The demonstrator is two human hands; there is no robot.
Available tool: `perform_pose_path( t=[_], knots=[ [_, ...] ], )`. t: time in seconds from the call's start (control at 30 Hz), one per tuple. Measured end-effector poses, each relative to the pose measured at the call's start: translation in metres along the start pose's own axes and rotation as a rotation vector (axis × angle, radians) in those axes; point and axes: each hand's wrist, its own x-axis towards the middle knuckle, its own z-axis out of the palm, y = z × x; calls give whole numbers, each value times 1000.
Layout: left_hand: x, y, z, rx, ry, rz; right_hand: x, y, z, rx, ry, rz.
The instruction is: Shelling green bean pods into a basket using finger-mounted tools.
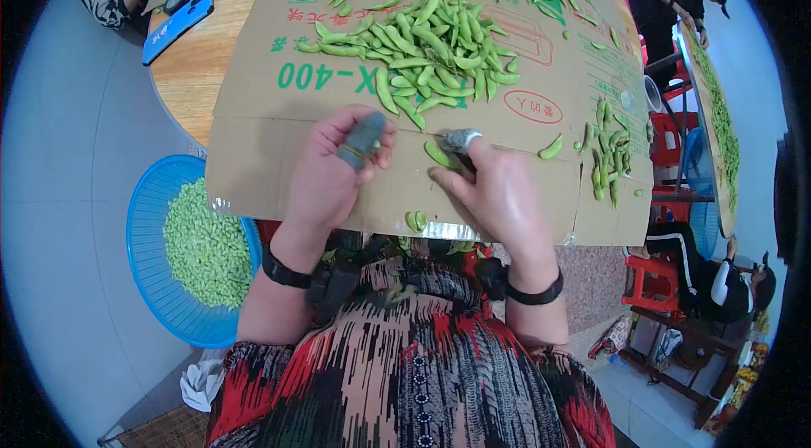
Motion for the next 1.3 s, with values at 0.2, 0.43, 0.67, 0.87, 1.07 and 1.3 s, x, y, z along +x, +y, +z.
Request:
perform_pose_path(
  t=[0.2,0.43,0.67,0.87,1.07,1.3],
  knots=[
    [-6,1,33,712,-120,241,-2,5,18,565,173,174],
    [-4,5,45,857,-198,251,-8,6,2,1258,-119,316],
    [1,-5,33,38,-55,-152,-14,-6,6,998,67,294],
    [2,-6,41,128,-18,-70,-16,2,9,1215,-208,203],
    [5,-13,36,261,-107,154,-15,-4,7,1315,-215,320],
    [3,-5,31,-175,-228,-246,-20,-1,8,1609,-375,423]
  ],
)
